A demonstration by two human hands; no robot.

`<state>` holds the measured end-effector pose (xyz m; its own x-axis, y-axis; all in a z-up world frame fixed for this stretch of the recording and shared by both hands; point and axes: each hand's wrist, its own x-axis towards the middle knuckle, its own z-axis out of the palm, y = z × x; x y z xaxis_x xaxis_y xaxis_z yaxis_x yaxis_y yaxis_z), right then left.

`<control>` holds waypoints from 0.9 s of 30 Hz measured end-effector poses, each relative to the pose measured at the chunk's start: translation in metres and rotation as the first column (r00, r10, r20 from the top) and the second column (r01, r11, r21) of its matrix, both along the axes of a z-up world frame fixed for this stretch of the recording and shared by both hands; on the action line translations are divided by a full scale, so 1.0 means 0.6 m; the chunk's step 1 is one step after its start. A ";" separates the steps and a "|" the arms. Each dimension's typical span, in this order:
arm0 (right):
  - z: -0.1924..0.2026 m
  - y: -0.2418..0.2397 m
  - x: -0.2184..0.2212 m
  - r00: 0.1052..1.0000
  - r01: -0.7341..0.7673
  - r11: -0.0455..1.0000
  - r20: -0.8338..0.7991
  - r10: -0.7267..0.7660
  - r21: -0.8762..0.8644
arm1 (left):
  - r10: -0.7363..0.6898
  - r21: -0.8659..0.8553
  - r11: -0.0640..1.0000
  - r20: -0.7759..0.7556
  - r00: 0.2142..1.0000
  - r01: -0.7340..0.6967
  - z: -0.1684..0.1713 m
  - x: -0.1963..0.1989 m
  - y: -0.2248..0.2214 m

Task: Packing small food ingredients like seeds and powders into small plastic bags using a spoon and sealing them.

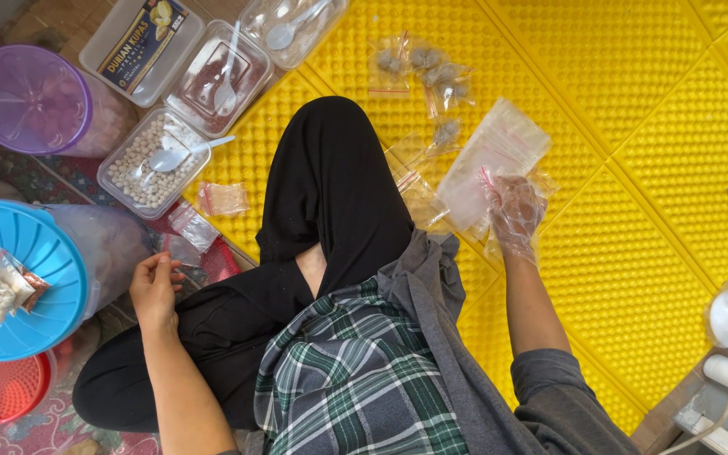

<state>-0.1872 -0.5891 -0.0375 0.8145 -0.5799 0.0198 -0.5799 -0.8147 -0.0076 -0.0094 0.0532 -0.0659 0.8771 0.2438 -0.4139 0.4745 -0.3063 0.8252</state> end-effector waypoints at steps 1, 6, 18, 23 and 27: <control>-0.010 -0.006 -0.003 1.000 -0.002 1.000 0.000 0.002 0.000 | 0.002 0.000 1.000 0.000 1.000 -0.002 0.001 0.001 -0.002; -0.035 -0.018 -0.014 0.944 -0.195 0.921 0.190 0.269 -0.337 | -0.003 0.011 1.000 0.002 1.000 0.003 0.003 0.001 -0.003; -0.064 -0.025 -0.017 0.973 -0.230 0.936 -0.065 0.220 -0.267 | -0.013 0.005 1.000 0.004 1.000 0.013 0.002 0.002 -0.004; -0.014 0.004 0.006 0.935 0.147 0.861 0.215 -0.281 0.486 | -0.011 0.002 1.000 -0.001 1.000 0.011 0.007 0.001 -0.006; 0.019 -0.025 0.018 0.623 -0.031 0.588 0.476 -0.621 0.808 | -0.017 0.029 0.999 -0.019 1.000 0.017 0.012 0.002 -0.010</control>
